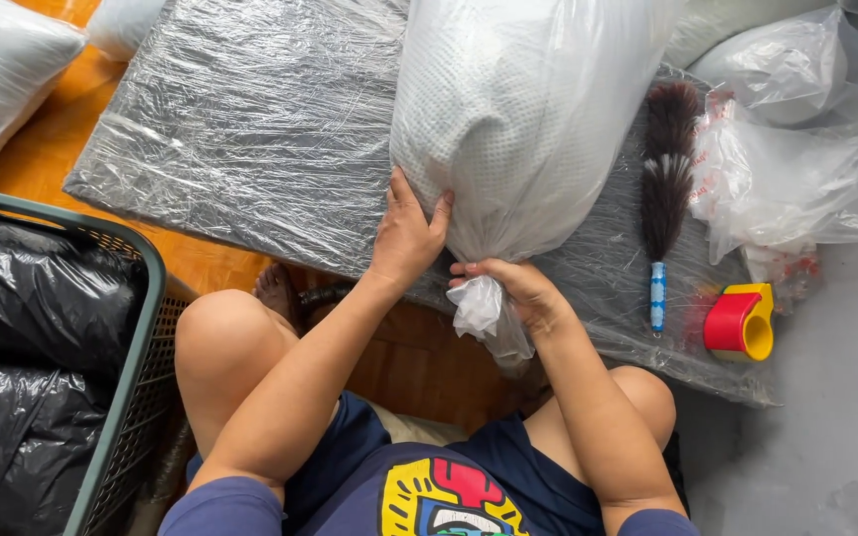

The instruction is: The person sits on the floor and uses a feather duster to wipe the surface of a bubble-wrapped package. After dusting, they fold the open end of the package and secure it with a plastic tie.

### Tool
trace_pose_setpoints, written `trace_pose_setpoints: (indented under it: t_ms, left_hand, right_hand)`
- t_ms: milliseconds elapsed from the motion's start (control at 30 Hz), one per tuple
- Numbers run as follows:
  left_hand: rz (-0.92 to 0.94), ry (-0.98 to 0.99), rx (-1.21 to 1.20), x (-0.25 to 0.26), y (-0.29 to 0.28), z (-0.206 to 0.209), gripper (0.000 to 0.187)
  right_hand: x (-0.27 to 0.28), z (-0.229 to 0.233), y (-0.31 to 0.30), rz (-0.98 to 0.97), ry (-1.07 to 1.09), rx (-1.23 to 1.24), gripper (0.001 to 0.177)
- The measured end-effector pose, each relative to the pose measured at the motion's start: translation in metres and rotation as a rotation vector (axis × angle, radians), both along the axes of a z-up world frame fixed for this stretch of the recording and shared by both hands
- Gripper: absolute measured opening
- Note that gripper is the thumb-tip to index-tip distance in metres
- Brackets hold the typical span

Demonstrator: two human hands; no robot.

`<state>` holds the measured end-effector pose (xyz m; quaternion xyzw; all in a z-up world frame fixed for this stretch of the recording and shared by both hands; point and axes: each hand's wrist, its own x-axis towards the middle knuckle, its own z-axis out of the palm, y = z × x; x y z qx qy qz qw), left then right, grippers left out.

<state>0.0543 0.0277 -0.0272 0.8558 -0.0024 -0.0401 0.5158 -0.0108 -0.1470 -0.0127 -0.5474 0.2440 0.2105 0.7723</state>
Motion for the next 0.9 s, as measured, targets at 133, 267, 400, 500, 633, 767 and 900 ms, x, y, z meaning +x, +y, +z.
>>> trace_pose_setpoints:
  t_ms: [133, 267, 400, 500, 633, 767, 900]
  left_hand:
    - [-0.017, 0.010, -0.003, -0.004, 0.003, 0.010, 0.090]
    - [-0.047, 0.022, 0.023, -0.006, 0.006, 0.013, 0.093]
    - [-0.102, 0.017, 0.128, -0.011, 0.020, 0.028, 0.099]
    - [-0.131, -0.098, 0.289, -0.022, 0.039, 0.044, 0.092]
    - [-0.241, -0.250, 0.226, -0.047, 0.081, 0.089, 0.068]
    - [-0.112, -0.360, -0.037, -0.076, 0.137, 0.105, 0.040]
    - [0.074, -0.297, -0.098, -0.111, 0.211, 0.087, 0.030]
  right_hand:
    - [0.004, -0.025, -0.015, -0.051, -0.054, 0.014, 0.025]
    - [0.006, -0.049, -0.025, -0.080, -0.031, 0.090, 0.014]
    - [0.009, -0.025, -0.018, -0.032, -0.022, 0.071, 0.021]
    - [0.013, -0.025, -0.017, 0.057, 0.009, 0.062, 0.025]
    - [0.015, -0.024, -0.018, 0.081, 0.080, -0.024, 0.023]
    - [0.013, -0.030, -0.025, 0.128, 0.073, 0.136, 0.021]
    - [0.007, -0.011, -0.019, 0.198, 0.110, 0.124, 0.023]
